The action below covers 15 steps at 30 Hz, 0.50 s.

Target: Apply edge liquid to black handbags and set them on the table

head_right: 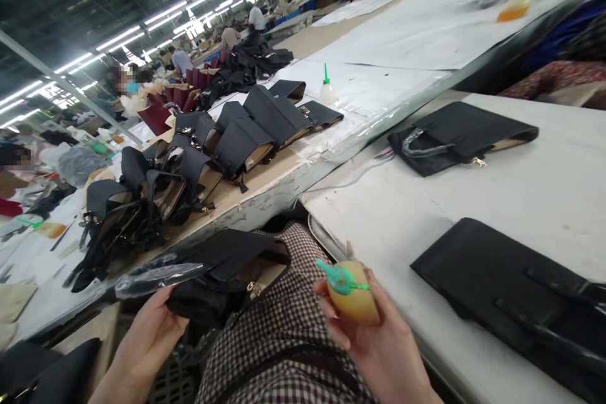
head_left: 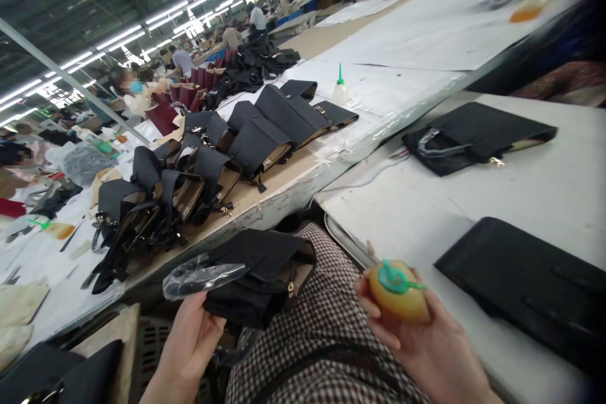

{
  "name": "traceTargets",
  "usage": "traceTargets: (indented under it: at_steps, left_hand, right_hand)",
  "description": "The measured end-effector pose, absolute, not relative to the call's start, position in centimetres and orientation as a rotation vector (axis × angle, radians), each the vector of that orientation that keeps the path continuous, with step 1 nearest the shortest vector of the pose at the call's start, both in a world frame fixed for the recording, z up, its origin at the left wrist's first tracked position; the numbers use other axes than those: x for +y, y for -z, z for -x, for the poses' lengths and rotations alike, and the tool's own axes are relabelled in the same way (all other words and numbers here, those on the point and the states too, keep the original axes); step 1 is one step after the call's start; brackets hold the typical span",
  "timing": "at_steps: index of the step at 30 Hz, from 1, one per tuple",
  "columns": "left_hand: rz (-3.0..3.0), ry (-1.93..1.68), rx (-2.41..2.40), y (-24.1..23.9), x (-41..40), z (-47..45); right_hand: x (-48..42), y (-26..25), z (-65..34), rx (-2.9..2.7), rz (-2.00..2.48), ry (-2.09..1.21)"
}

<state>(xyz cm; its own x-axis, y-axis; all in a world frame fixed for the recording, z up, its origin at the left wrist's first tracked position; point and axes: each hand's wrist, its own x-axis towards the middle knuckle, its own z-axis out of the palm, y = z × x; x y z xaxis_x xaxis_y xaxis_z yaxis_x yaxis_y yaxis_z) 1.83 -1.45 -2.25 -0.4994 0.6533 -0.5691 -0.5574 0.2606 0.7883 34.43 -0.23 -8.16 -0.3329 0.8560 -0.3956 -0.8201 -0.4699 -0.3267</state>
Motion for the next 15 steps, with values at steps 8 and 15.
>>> traceTargets:
  at_steps: [8, 15]
  left_hand:
    - [-0.229, -1.277, 1.306, 0.9, -4.2, -4.9]
    - [-0.474, -1.1, 1.445, 2.2, -5.5, -6.6]
  right_hand:
    - [-2.4, 6.3, -30.7, -0.128, 0.414, -2.146]
    - [-1.9, 6.8, -28.4, 0.123, 0.46, -2.131]
